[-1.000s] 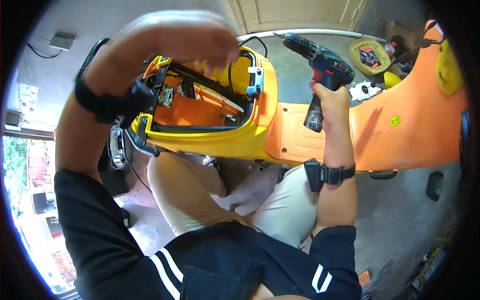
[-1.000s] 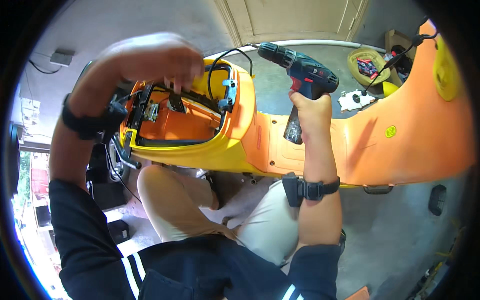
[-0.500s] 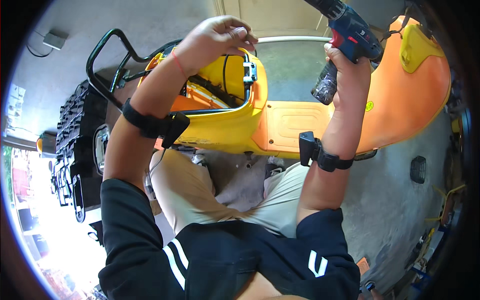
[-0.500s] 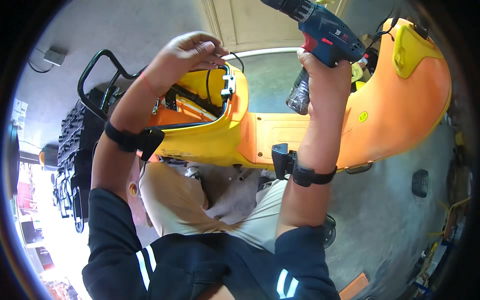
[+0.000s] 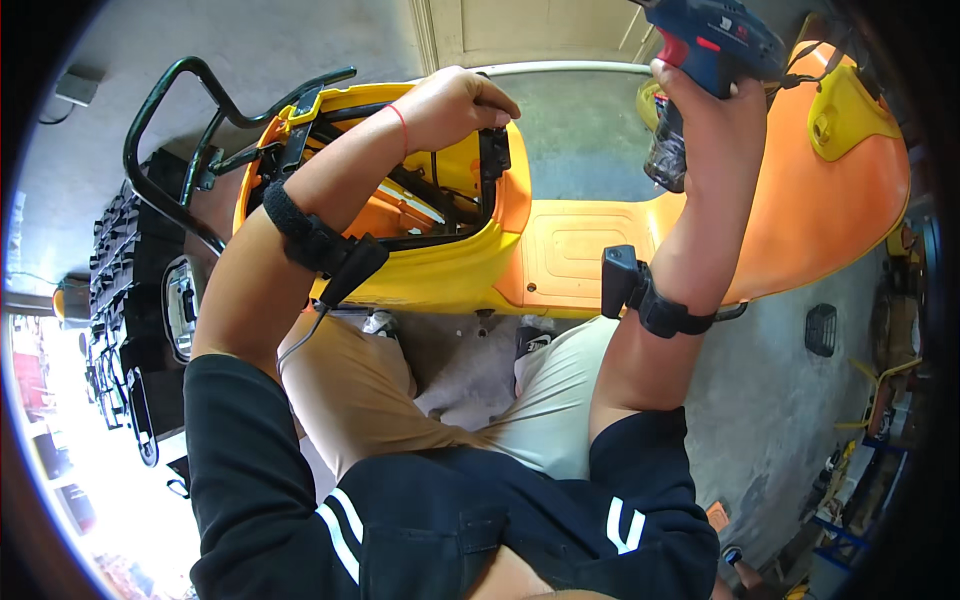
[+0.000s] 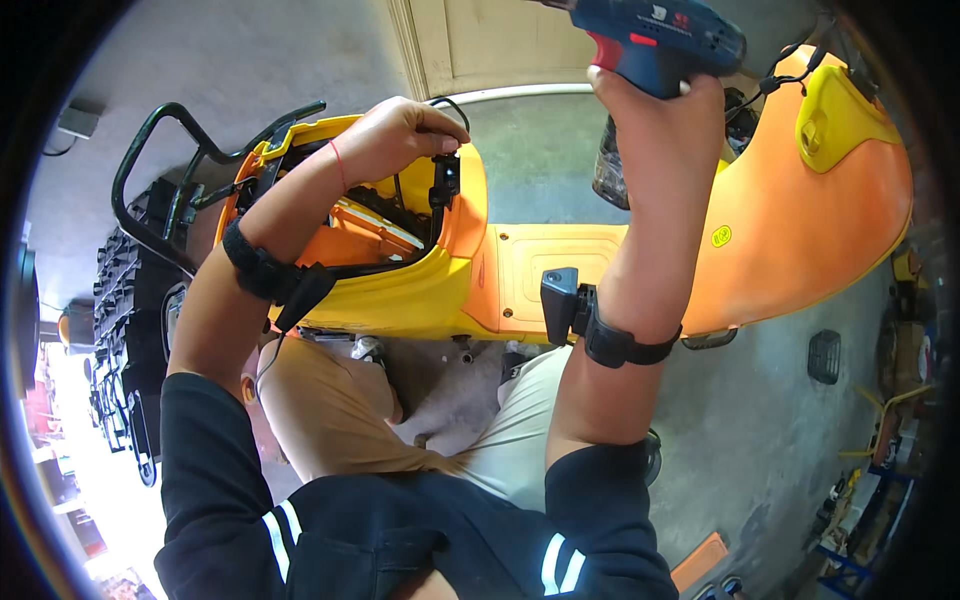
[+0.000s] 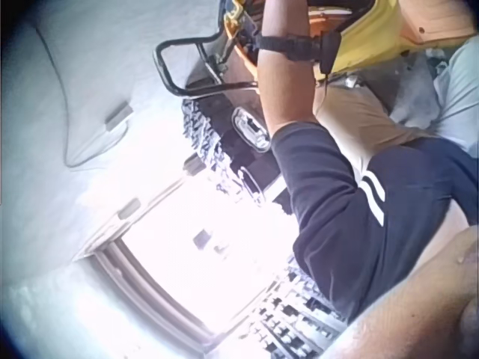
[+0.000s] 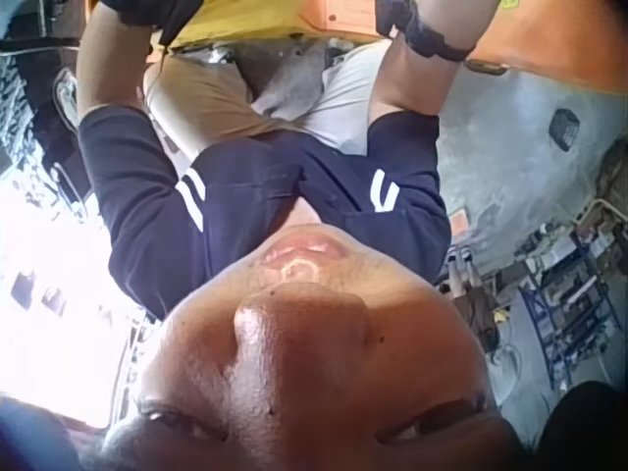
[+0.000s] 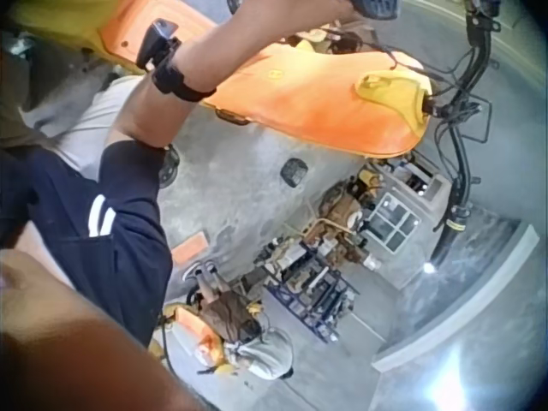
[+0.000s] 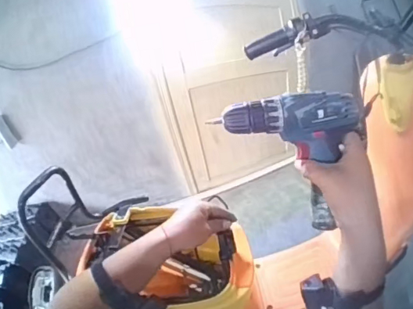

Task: Using a power drill to remove and install screws on a scooter's body panels.

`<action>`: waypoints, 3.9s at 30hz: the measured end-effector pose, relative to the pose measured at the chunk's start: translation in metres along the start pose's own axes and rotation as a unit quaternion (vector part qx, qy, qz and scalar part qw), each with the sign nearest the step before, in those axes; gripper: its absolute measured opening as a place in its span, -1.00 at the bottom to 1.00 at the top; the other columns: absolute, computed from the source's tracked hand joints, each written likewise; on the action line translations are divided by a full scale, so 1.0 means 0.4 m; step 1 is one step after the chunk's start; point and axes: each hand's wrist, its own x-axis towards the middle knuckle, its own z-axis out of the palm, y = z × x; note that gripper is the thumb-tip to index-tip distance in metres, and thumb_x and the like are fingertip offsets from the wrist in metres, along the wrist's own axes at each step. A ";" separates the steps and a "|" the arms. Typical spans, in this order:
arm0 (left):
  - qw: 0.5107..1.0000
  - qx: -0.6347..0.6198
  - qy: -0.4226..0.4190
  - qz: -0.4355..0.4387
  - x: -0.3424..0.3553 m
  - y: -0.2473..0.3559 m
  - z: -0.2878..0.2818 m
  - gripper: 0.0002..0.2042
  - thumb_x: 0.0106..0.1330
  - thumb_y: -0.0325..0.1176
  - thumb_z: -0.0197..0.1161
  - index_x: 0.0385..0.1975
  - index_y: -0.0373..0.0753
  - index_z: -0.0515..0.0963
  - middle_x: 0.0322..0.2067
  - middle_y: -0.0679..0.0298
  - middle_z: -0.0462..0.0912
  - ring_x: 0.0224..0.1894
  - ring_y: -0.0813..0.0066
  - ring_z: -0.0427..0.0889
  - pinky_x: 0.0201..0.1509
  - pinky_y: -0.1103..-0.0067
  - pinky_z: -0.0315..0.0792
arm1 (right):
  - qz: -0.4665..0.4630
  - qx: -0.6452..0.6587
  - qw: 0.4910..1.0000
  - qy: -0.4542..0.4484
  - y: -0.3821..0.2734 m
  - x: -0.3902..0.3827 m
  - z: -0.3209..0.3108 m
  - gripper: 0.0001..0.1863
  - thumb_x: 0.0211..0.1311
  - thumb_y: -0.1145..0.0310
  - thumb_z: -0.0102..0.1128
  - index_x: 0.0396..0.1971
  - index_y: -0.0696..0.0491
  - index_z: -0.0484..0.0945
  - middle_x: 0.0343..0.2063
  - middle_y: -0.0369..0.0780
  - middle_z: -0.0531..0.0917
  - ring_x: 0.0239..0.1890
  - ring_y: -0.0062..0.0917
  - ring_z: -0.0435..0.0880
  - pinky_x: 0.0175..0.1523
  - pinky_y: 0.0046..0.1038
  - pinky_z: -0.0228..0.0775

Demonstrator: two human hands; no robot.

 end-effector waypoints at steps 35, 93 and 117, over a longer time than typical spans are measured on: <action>0.999 -0.039 -0.008 -0.013 -0.029 0.018 -0.091 -0.48 0.44 -0.40 0.30 0.34 -0.43 0.38 0.16 0.01 0.63 0.13 0.40 0.64 0.26 0.54 0.51 | -0.053 -0.245 0.965 -0.079 0.009 -0.007 -0.060 -0.36 -0.11 0.31 0.52 0.06 0.11 0.52 -0.15 -0.14 0.74 -0.14 -0.36 0.75 0.03 -0.36 0.54; 0.867 -0.442 0.034 0.230 0.019 0.061 -0.070 -0.42 0.36 -0.58 0.29 0.36 -0.31 0.26 0.11 0.18 0.56 0.18 0.41 0.54 0.34 0.45 0.38 | -0.449 -0.590 0.629 -0.235 -0.198 0.065 0.141 -0.50 0.02 0.20 0.50 -0.12 0.11 0.48 -0.23 -0.13 0.67 -0.11 -0.20 0.72 0.00 -0.19 0.56; 0.837 -0.492 0.033 0.238 0.006 0.102 -0.055 -0.33 0.28 -0.71 0.12 0.43 -0.19 0.22 0.04 0.30 0.54 -0.04 0.55 0.52 -0.04 0.63 0.44 | -0.427 -0.604 0.631 -0.235 -0.241 0.035 0.152 -0.43 -0.15 0.15 0.55 -0.20 0.16 0.50 -0.35 -0.06 0.67 -0.20 -0.15 0.72 -0.05 -0.20 0.56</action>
